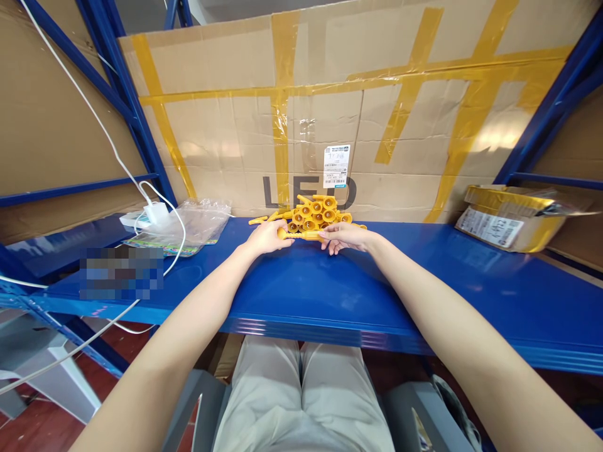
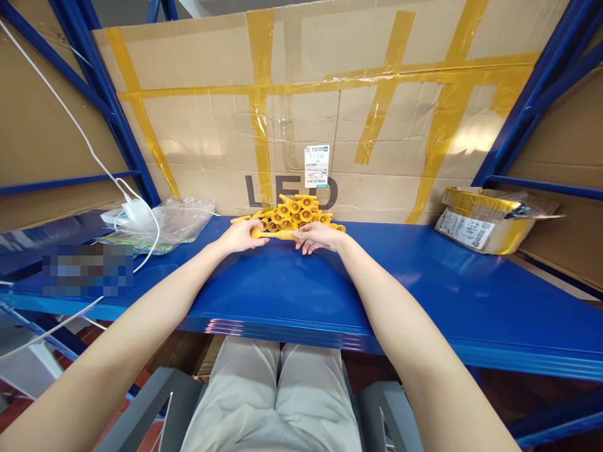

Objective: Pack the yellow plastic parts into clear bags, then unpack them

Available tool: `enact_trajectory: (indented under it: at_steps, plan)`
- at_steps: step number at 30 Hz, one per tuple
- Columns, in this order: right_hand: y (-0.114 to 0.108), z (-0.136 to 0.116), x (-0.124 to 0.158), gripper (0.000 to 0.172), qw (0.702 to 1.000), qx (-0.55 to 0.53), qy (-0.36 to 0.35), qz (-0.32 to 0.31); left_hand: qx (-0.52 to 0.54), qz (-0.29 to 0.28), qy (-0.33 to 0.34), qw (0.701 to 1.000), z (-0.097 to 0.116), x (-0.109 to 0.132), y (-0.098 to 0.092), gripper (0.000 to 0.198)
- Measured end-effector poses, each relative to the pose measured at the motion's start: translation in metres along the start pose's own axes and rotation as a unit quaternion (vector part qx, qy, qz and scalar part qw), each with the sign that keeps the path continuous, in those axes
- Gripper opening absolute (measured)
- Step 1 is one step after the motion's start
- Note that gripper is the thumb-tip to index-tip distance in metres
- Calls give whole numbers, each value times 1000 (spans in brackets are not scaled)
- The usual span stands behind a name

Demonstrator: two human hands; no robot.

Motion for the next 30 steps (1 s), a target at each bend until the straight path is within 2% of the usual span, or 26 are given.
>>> enact_trajectory:
  at_steps: [16, 23, 30]
  plan:
    - [-1, -7, 2, 40, 999, 11, -31, 7, 34, -2, 7, 999, 4, 2, 0, 33]
    - [-3, -9, 1, 41, 998, 32, -43, 17, 29, -9, 0, 1000, 3, 1, 1, 37]
    - [0, -11, 1, 37, 999, -2, -41, 11, -24, 20, 14, 999, 7, 3, -4, 40]
Point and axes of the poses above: each hand's wrist, its own x-axis away from the middle knuckle, its own y-axis out of the palm, z = x × y, the point moved 8 cm from there along -x, towards the middle knuckle, and after that the axes turned 4 degrees about -x, right-handed, at the moved point
